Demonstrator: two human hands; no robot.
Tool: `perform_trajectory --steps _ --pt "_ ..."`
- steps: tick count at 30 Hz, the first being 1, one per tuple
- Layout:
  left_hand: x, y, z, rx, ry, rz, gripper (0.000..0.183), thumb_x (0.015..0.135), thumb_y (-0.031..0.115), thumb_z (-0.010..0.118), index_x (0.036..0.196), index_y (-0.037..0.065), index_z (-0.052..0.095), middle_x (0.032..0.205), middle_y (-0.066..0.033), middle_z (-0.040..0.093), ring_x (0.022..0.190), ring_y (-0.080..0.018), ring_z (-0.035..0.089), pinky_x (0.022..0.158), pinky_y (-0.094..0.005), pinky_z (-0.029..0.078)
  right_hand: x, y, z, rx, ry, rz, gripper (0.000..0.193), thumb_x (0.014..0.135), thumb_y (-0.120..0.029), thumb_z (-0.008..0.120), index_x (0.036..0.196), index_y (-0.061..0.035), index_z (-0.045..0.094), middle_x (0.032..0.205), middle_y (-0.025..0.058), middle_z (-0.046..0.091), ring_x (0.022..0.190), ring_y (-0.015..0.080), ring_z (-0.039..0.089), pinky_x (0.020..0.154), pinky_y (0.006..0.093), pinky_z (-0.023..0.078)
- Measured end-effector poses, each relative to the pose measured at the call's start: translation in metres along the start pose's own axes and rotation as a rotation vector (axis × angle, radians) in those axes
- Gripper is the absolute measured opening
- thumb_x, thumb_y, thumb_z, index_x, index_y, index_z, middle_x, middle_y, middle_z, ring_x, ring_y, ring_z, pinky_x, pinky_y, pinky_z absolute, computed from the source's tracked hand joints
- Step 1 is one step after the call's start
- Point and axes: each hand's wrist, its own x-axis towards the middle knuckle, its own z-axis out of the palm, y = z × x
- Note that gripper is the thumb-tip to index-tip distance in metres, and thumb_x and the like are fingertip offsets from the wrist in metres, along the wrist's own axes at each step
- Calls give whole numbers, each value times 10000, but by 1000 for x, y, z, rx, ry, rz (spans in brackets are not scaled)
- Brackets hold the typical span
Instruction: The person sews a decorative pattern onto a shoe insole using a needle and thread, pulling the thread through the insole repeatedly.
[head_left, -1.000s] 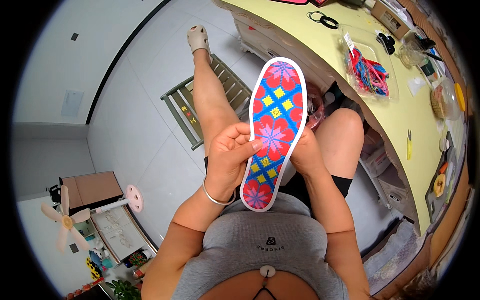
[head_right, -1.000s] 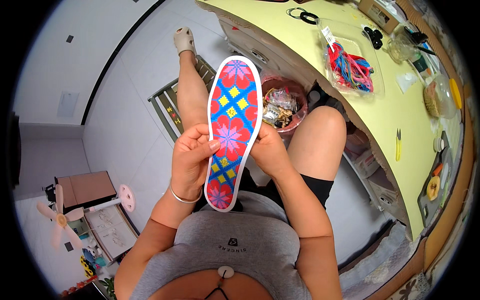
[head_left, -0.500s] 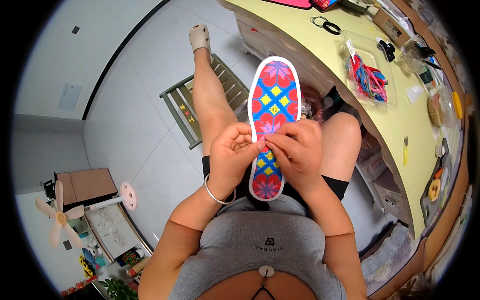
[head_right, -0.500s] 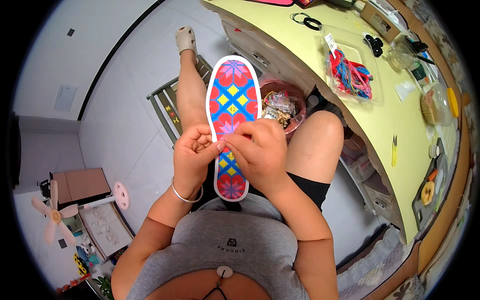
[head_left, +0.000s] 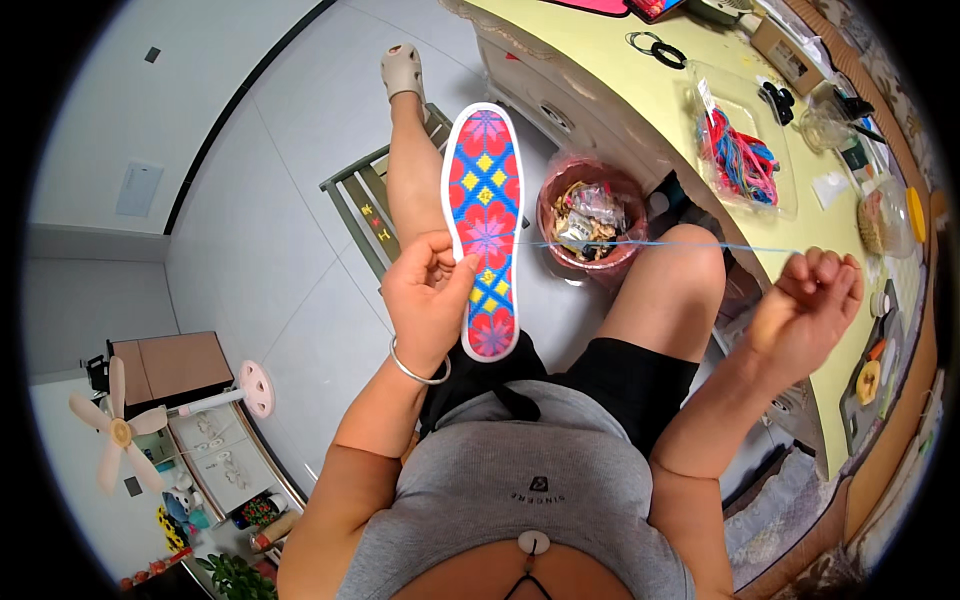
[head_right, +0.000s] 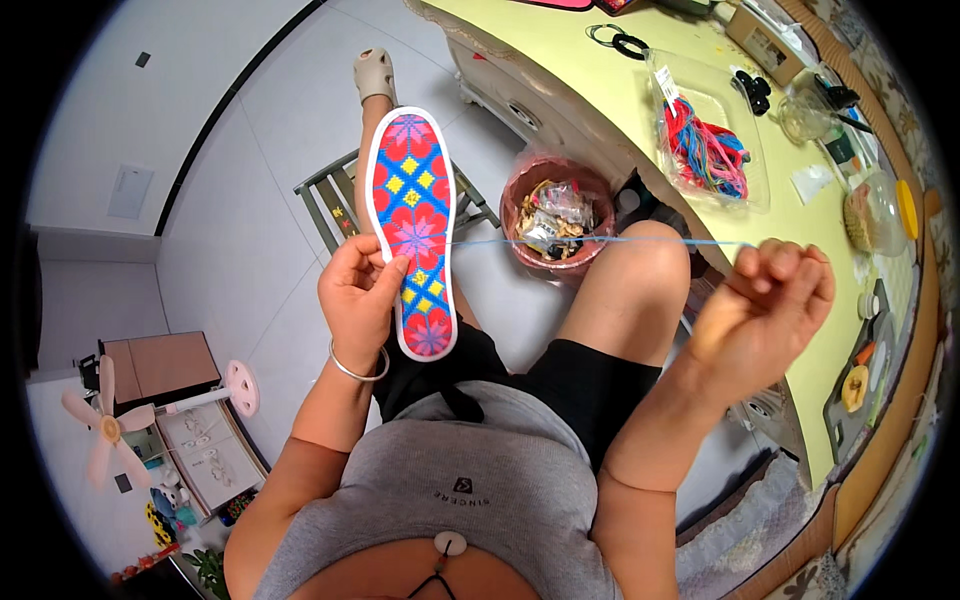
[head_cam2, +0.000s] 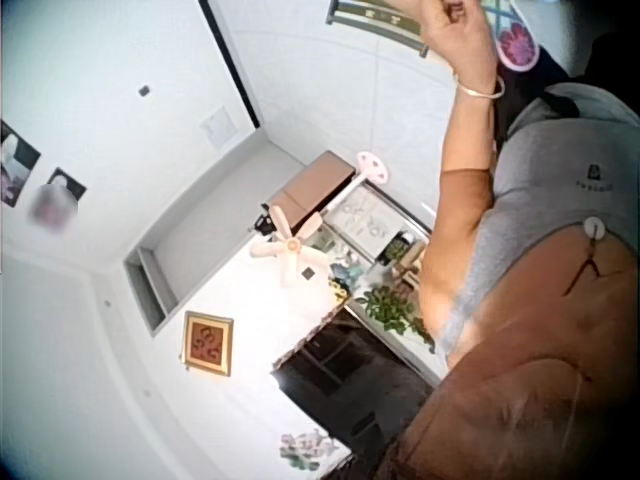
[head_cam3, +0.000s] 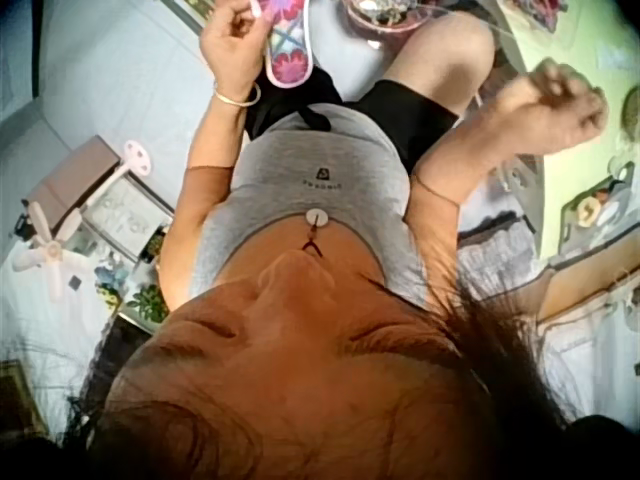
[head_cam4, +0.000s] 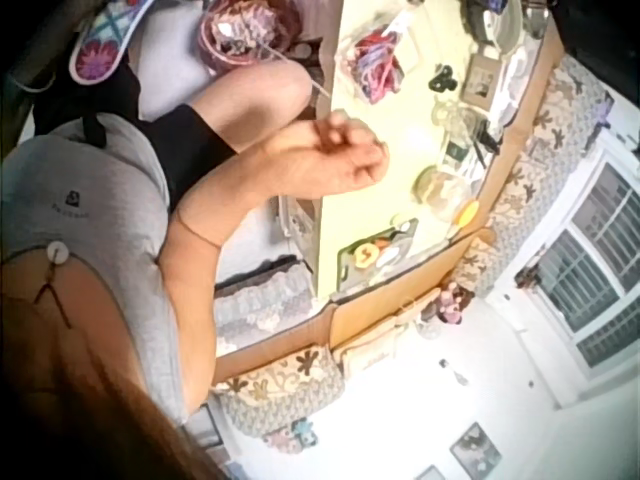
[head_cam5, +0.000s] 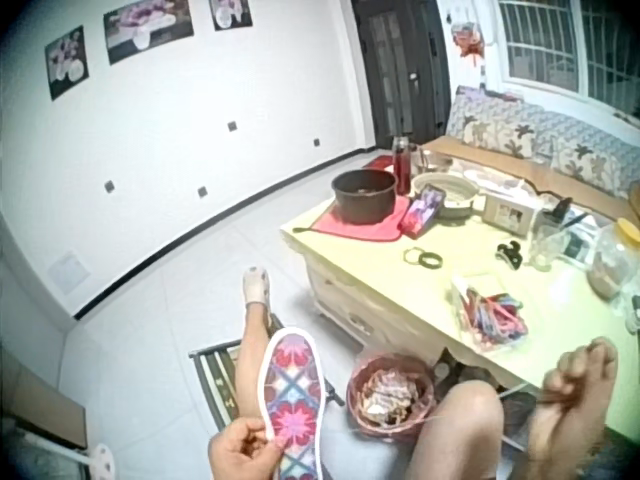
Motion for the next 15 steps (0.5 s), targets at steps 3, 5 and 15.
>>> perform_trajectory --steps 3,5,15 --pt "-3 9 8 -124 -55 -51 163 825 -79 617 978 -74 564 854 -97 658 747 -81 613 658 -197 500 -38 26 7 -225 -113 124 99 917 -74 565 974 -7 612 814 47 554 655 100 476 565 216 384" --pt "-6 14 12 -179 -85 -64 157 828 -79 613 977 -77 563 862 -103 657 755 -85 613 666 -199 500 -64 35 27 -520 -324 220 78 862 -26 604 932 -10 634 767 14 557 634 84 480 571 206 392" --pt "-12 25 18 -314 -156 -125 175 835 -80 603 1002 -71 555 907 -138 668 801 -124 641 711 -221 521 -98 70 41 -865 -775 -267 115 724 -10 668 832 -44 646 703 78 582 620 247 571 543 333 459"
